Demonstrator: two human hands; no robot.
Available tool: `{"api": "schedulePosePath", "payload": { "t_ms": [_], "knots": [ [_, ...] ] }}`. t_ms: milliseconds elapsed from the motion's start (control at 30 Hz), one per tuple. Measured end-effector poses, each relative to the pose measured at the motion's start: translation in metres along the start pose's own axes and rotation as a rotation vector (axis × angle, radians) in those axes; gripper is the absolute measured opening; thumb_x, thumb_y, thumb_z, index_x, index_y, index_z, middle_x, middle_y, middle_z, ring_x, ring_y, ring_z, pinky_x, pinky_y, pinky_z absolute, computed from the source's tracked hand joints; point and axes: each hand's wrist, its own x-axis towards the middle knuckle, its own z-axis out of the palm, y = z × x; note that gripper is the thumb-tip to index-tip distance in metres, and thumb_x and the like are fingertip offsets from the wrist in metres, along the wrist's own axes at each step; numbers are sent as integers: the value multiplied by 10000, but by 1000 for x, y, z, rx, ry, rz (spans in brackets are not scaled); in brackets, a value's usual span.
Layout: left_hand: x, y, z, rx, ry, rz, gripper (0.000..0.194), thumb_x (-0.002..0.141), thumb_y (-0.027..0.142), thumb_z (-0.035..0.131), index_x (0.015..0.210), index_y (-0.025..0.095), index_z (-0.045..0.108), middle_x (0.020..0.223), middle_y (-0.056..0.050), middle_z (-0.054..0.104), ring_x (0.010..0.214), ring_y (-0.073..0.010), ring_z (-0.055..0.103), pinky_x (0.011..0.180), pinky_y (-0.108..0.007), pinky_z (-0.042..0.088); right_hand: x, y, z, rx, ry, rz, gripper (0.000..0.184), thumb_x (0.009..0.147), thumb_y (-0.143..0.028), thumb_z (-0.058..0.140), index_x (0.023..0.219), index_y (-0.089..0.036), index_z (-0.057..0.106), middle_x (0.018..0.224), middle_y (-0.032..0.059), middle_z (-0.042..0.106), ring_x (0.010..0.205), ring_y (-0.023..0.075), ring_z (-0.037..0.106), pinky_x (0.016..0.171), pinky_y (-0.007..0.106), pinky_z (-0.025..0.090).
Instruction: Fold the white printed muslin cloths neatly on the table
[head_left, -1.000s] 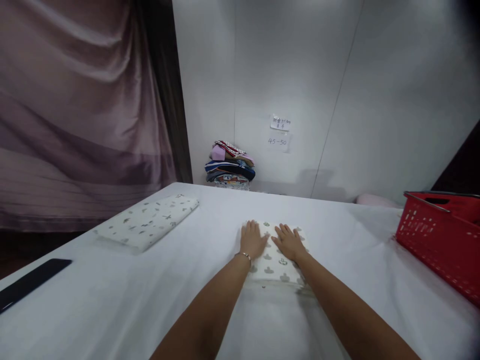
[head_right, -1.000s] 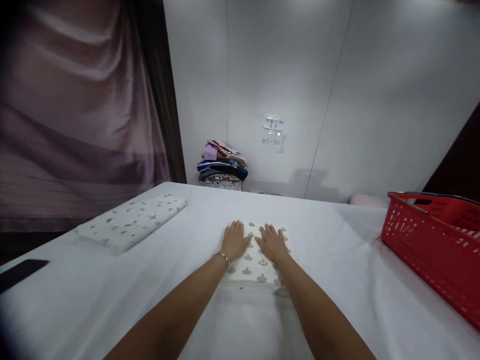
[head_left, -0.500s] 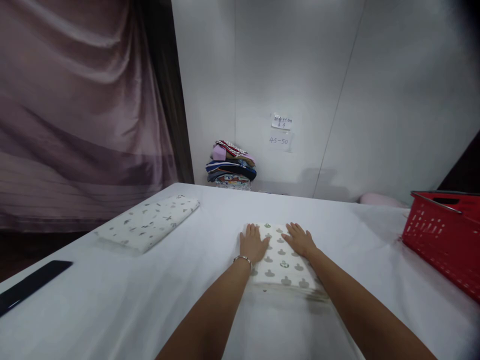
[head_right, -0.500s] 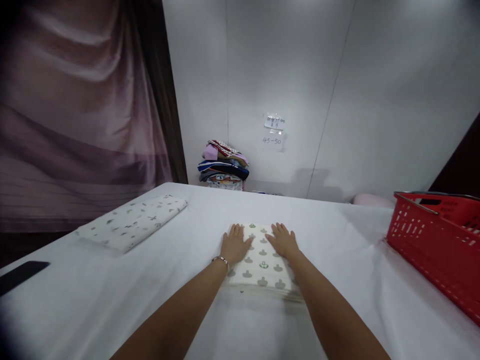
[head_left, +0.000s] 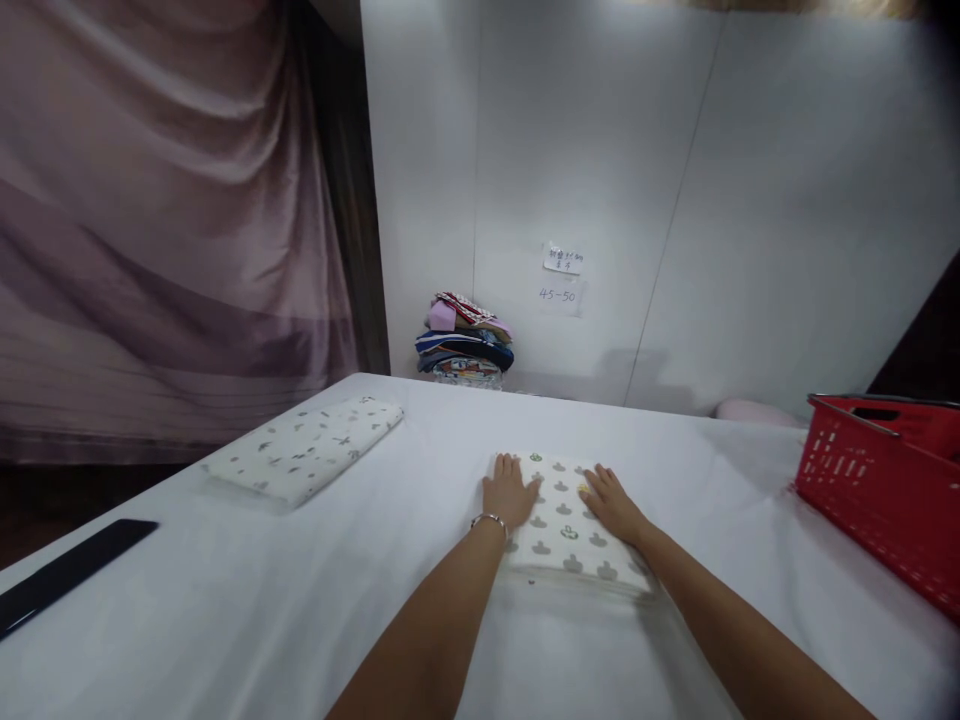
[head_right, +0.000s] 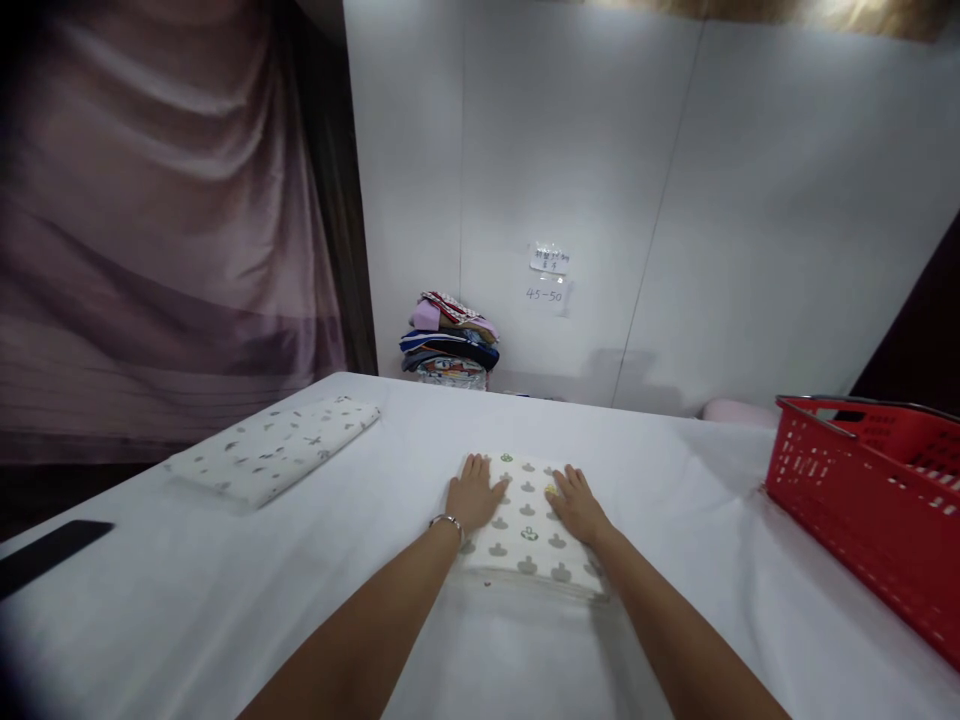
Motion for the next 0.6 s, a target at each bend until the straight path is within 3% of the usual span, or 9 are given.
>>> {"api": "schedulePosePath", "payload": {
  "t_ms": [167, 400, 533, 600],
  "knots": [
    [0, -1, 2, -49, 55, 4, 645, 868, 521, 283, 1413, 177, 306, 1516, -77, 184, 1405, -228, 71, 1054, -472, 254, -40, 7, 4, 197, -24, 167, 664, 842, -528, 390, 1397, -165, 371, 1521, 65, 152, 1396, 240, 85, 1135, 405, 137],
    [1, -11, -9, -147, 4, 43, 561, 863, 440, 373, 1351, 164, 396, 1504, -74, 232, 1398, -209, 123, 1060, -378, 278, -83, 5, 5, 465, 23, 181, 735, 806, -593, 417, 1385, -141, 390, 1522, 81, 136, 1389, 208, 142, 1134, 339, 153],
    [-13, -23, -11, -160, 27, 15, 582, 866, 408, 397, 1362, 107, 361, 1506, -121, 207, 1381, -225, 188, 1072, -319, 249, -93, 2, 5, 532, 82, 187, 697, 813, -585, 419, 1377, -177, 403, 1516, 58, 171, 1386, 203, 155, 1133, 362, 167],
    [-23, -27, -11, -168, 62, -8, 568, 884, 400, 367, 1362, 93, 346, 1482, -140, 267, 1348, -218, 275, 1056, -291, 263, -94, 2, 7, 553, 113, 187, 684, 811, -597, 414, 1364, -194, 424, 1512, 51, 190, 1384, 203, 166, 1128, 368, 189]
  ]
}}
